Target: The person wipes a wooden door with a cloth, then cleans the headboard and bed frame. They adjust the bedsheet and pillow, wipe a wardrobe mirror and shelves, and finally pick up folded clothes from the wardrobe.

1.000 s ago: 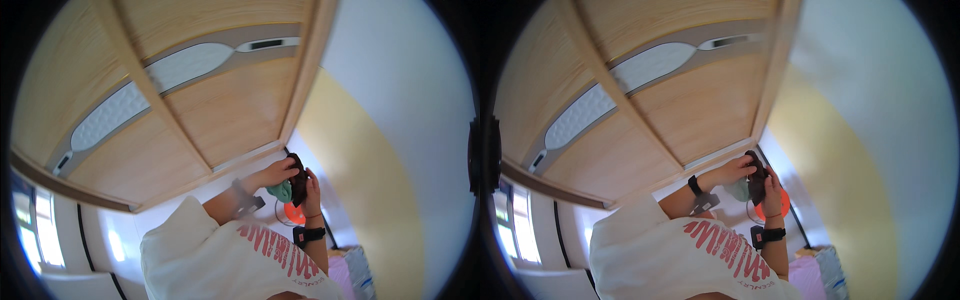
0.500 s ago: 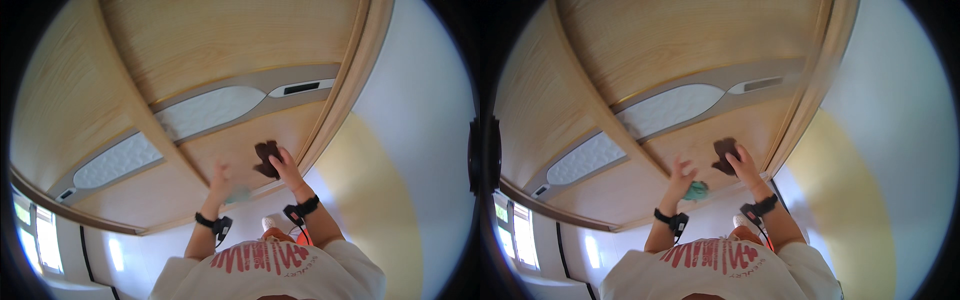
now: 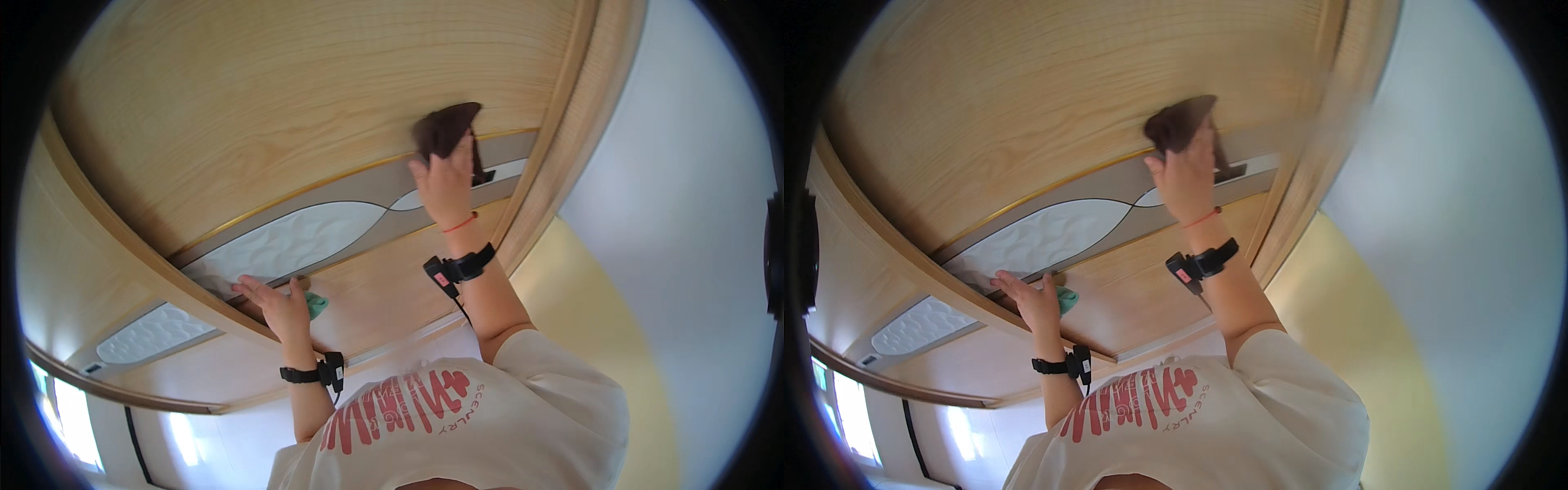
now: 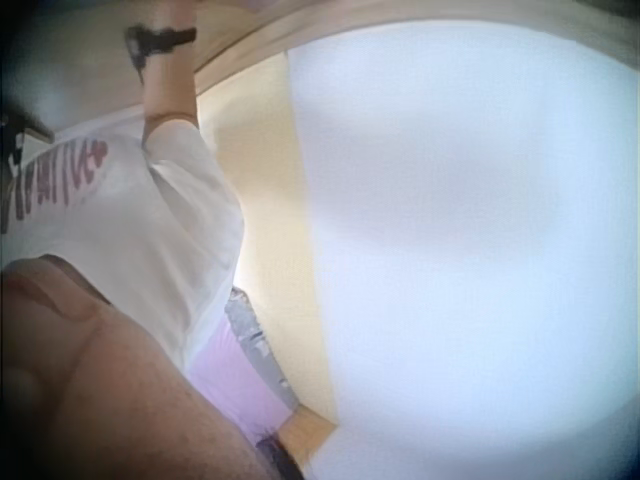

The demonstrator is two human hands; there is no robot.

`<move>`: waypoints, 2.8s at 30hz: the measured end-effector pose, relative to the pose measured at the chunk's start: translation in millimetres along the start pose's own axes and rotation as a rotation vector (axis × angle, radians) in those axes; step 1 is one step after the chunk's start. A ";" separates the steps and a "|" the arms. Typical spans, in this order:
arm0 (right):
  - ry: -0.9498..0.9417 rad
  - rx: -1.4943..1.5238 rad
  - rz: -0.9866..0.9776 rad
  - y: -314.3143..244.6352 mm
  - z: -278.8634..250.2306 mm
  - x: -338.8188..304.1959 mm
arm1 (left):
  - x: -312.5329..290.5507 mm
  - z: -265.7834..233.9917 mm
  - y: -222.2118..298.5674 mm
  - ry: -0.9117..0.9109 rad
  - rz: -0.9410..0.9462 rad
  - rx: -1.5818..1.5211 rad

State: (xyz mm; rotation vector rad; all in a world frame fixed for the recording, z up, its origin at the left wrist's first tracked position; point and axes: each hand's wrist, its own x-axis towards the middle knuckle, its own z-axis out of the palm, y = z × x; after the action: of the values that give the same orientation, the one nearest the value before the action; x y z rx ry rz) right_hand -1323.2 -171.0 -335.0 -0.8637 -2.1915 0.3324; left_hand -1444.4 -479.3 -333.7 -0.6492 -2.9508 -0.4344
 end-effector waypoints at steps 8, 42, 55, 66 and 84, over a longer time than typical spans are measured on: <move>0.375 -0.370 0.000 127.2 -81.9 38.9 | 35.3 6.5 54.8 -0.055 0.124 -0.147; 0.009 -0.304 -0.542 -261.5 -116.5 -30.0 | -23.4 -136.3 -13.7 -0.775 0.751 -1.011; 0.199 -0.689 -0.568 -174.9 -172.0 -48.2 | -19.0 -100.2 -42.2 -0.983 0.502 -1.087; -0.038 -0.239 -0.696 -183.2 -82.9 -68.5 | -53.1 -42.6 -10.8 -0.846 0.432 -1.170; 0.154 -0.390 -0.624 -59.9 -145.9 -49.2 | -76.2 -21.1 14.5 -0.875 0.398 -1.155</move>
State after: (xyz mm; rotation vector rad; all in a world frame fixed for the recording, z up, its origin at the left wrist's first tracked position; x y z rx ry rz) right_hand -1221.9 -252.6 -233.2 -0.3404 -2.2781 -0.4614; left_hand -1368.7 -503.2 -321.0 -1.8441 -2.7459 -2.3305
